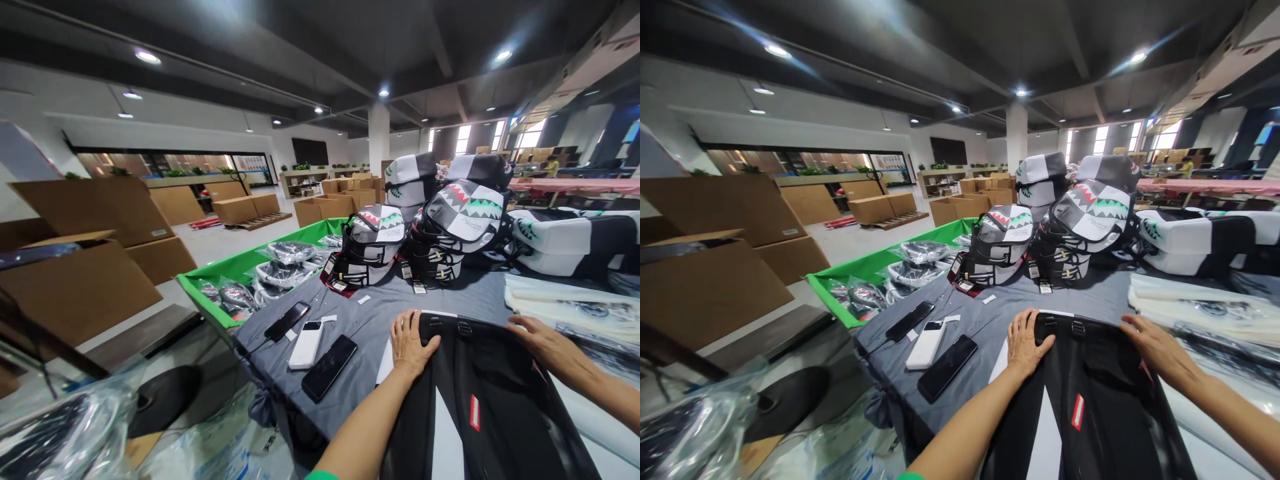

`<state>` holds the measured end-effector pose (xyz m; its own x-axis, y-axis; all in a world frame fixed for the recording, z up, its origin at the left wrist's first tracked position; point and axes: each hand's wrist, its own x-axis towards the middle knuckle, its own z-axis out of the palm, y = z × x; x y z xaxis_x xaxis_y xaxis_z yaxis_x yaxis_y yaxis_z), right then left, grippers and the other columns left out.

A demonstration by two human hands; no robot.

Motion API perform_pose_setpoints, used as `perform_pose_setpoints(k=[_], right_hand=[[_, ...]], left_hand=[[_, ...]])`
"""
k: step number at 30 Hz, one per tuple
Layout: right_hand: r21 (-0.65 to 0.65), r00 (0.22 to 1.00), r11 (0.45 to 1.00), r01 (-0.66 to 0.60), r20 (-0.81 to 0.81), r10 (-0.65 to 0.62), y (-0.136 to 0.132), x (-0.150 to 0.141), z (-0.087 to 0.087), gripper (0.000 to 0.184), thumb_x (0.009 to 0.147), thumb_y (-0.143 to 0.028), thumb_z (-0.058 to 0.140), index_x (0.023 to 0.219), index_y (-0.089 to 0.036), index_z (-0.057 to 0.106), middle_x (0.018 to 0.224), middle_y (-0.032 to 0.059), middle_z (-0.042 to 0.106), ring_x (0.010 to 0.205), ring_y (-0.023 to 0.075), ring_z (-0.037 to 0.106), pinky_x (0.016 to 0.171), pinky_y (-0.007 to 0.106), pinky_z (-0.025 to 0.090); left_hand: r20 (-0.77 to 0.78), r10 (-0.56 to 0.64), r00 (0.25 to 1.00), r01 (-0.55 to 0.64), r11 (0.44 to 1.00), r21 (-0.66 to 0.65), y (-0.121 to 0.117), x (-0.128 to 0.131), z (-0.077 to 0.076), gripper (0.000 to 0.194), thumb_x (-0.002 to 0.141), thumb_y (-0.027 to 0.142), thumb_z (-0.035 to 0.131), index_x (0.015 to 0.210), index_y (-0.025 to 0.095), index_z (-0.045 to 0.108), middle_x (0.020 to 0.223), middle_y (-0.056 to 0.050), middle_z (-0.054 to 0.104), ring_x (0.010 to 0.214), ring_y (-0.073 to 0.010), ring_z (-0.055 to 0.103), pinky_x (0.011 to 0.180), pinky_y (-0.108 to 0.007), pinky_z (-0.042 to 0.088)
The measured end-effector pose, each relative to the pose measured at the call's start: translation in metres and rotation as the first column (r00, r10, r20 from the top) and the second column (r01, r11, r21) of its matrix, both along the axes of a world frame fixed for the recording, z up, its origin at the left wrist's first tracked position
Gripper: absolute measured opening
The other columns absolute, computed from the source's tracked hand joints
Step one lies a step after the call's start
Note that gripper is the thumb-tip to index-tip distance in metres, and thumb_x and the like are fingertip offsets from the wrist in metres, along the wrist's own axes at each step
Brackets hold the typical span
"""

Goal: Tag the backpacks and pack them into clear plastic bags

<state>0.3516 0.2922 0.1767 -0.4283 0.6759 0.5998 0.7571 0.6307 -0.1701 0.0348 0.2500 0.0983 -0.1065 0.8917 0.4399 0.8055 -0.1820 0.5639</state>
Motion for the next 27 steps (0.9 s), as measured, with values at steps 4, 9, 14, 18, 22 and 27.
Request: perform_pose_setpoints(k=[4, 9, 14, 18, 22, 27], right_hand=[[0.031, 0.983, 0.987, 0.157, 0.092, -0.159, -0.02, -0.031, -0.035, 0.047, 0.098, -0.055, 0.039, 0.106, -0.022, 0.071, 0.091, 0.0118, 0.066, 0.082, 0.0281, 0.066, 0.077, 0.044, 0.057], [0.348, 0.948, 0.914, 0.209, 0.157, -0.277, -0.032, -0.048, -0.062, 0.033, 0.102, -0.036, 0.042, 0.106, -0.017, 0.069, 0.101, 0.0156, 0.068, 0.1, 0.0298, 0.062, 0.09, 0.043, 0.051], [0.448, 0.952, 0.889, 0.092, 0.222, -0.211, -0.044, -0.037, -0.078, 0.027, 0.103, -0.028, 0.043, 0.111, -0.015, 0.065, 0.102, 0.013, 0.068, 0.101, 0.0259, 0.061, 0.087, 0.037, 0.051], [0.245, 0.957, 0.966, 0.08, 0.253, -0.144, -0.049, -0.031, -0.088, 0.028, 0.102, -0.029, 0.046, 0.12, -0.017, 0.064, 0.107, 0.0116, 0.067, 0.104, 0.0257, 0.061, 0.09, 0.038, 0.051], [-0.096, 0.91, 0.981, 0.169, 0.398, -0.118, -0.027, -0.037, -0.091, 0.018, 0.096, -0.024, 0.055, 0.108, -0.019, 0.068, 0.105, 0.0089, 0.067, 0.1, 0.0235, 0.061, 0.085, 0.034, 0.051], [-0.146, 0.881, 0.956, 0.253, 0.444, -0.165, 0.013, -0.047, -0.091, 0.011, 0.094, -0.02, 0.057, 0.094, -0.019, 0.068, 0.1, 0.009, 0.066, 0.097, 0.0232, 0.06, 0.082, 0.032, 0.05]], left_hand=[[-0.156, -0.222, 0.963, 0.236, 0.968, 0.082, 0.014, -0.004, 0.017, 0.057, 0.085, 0.036, 0.072, 0.136, 0.02, 0.054, 0.138, -0.011, 0.056, 0.13, -0.0306, 0.049, 0.116, -0.052, 0.039], [-0.269, -0.294, 0.917, 0.34, 0.93, 0.142, 0.012, -0.003, 0.01, 0.051, 0.088, 0.037, 0.069, 0.132, 0.017, 0.055, 0.125, -0.012, 0.06, 0.12, -0.0285, 0.055, 0.107, -0.047, 0.048], [-0.309, -0.284, 0.908, 0.342, 0.927, 0.155, -0.022, -0.005, -0.011, 0.042, 0.088, 0.034, 0.067, 0.125, 0.017, 0.056, 0.115, -0.012, 0.062, 0.111, -0.0291, 0.058, 0.102, -0.048, 0.05], [-0.325, -0.393, 0.86, 0.405, 0.914, -0.034, -0.024, -0.011, -0.005, 0.045, 0.083, 0.044, 0.074, 0.117, 0.016, 0.061, 0.113, -0.012, 0.062, 0.109, -0.0291, 0.057, 0.099, -0.044, 0.049], [-0.255, -0.425, 0.868, 0.353, 0.891, -0.284, 0.018, -0.004, -0.008, 0.043, 0.082, 0.05, 0.075, 0.11, 0.018, 0.066, 0.113, -0.01, 0.063, 0.112, -0.0297, 0.056, 0.103, -0.044, 0.045], [-0.221, -0.347, 0.911, 0.261, 0.902, -0.344, 0.063, 0.008, -0.006, 0.042, 0.09, 0.053, 0.066, 0.112, 0.017, 0.066, 0.114, -0.011, 0.064, 0.115, -0.0308, 0.057, 0.103, -0.046, 0.046]])
